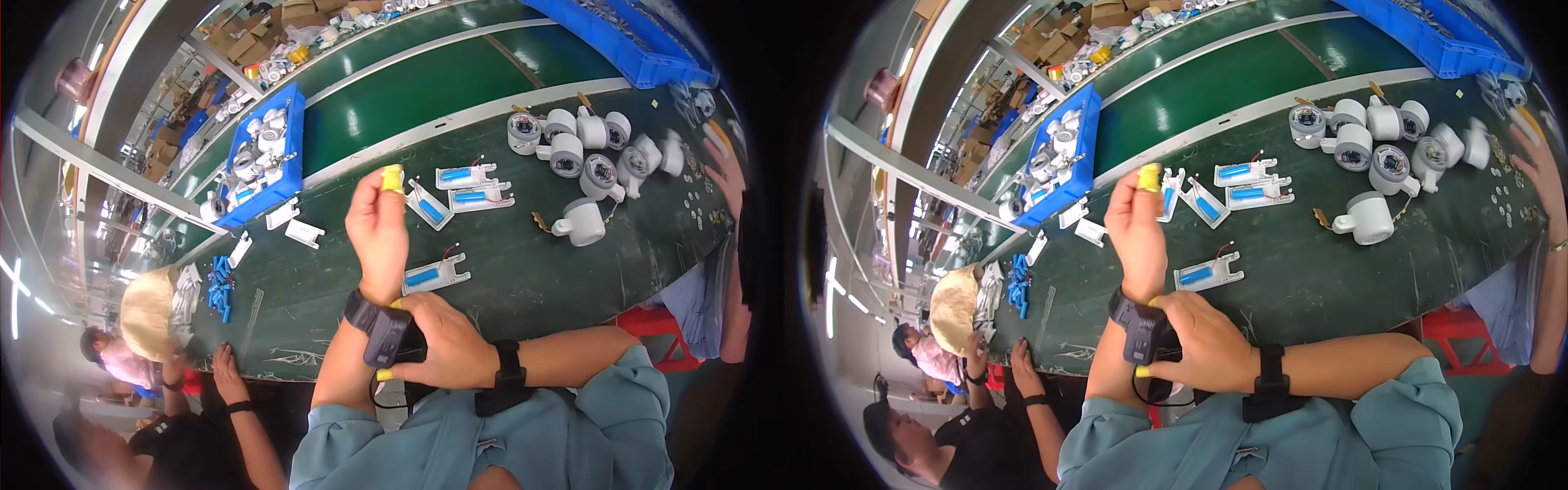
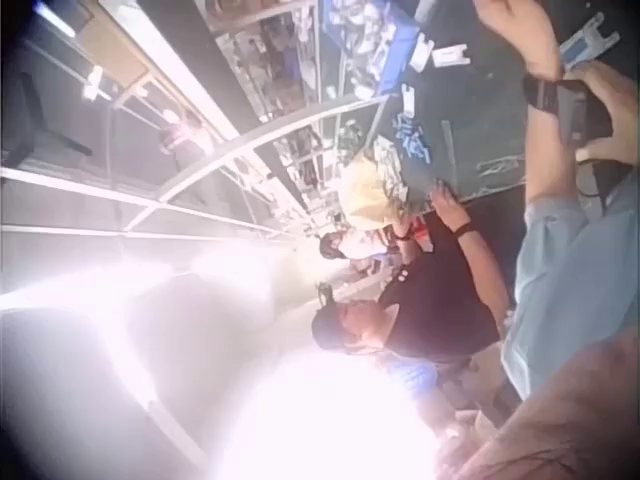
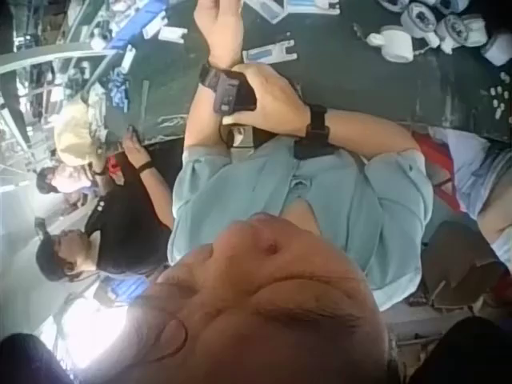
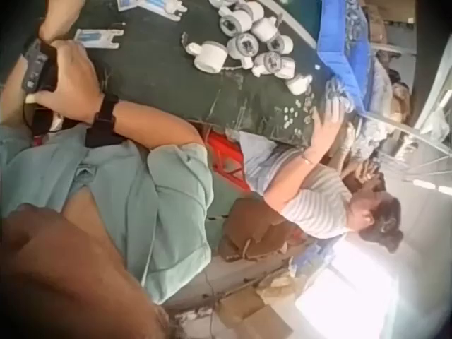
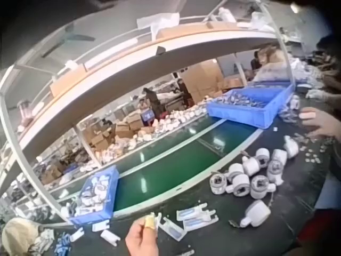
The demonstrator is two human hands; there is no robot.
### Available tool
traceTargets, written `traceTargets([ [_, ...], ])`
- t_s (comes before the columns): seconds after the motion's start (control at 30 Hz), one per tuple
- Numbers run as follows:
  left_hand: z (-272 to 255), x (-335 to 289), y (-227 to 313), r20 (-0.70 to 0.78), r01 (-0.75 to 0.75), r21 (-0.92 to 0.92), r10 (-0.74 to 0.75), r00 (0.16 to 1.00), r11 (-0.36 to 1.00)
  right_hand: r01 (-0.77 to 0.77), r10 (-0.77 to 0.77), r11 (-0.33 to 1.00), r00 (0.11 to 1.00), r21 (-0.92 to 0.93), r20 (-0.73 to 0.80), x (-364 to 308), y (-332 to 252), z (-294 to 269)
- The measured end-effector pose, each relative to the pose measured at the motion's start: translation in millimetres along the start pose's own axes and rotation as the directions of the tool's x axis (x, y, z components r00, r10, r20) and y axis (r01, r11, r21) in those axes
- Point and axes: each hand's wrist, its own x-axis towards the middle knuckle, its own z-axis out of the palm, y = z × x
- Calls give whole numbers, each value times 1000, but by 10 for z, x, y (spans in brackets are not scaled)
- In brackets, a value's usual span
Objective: The person connects a circuit board to a light housing by hand, fits the board into the housing, and sets the assembly aside. They then pick up a battery and a base, insert the battery into the base, and place the completed base on the table.
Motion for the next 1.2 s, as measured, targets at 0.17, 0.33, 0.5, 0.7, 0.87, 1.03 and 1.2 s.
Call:
traceTargets([
  [0.17,1,-17,31,541,-672,650,403,738,355,-144,141,988,988,50,64,-79,164,12],
  [0.33,-126,-182,29,216,-359,388,295,931,849,-159,162,987,961,-33,225,-204,336,-83],
  [0.5,-171,-168,219,181,281,-668,-216,959,689,-385,255,843,901,376,351,-175,334,-94],
  [0.7,-101,-178,368,381,395,-890,-105,919,229,-259,81,791,942,554,325,23,242,-45],
  [0.87,-16,-172,381,357,358,-933,-43,933,26,-278,31,671,937,687,349,64,441,53],
  [1.03,-64,-190,445,284,283,-957,-4,959,-68,-235,10,792,928,564,372,50,455,77],
  [1.2,-175,-147,304,364,378,-880,-102,926,288,-229,112,834,961,502,252,38,425,-92],
])
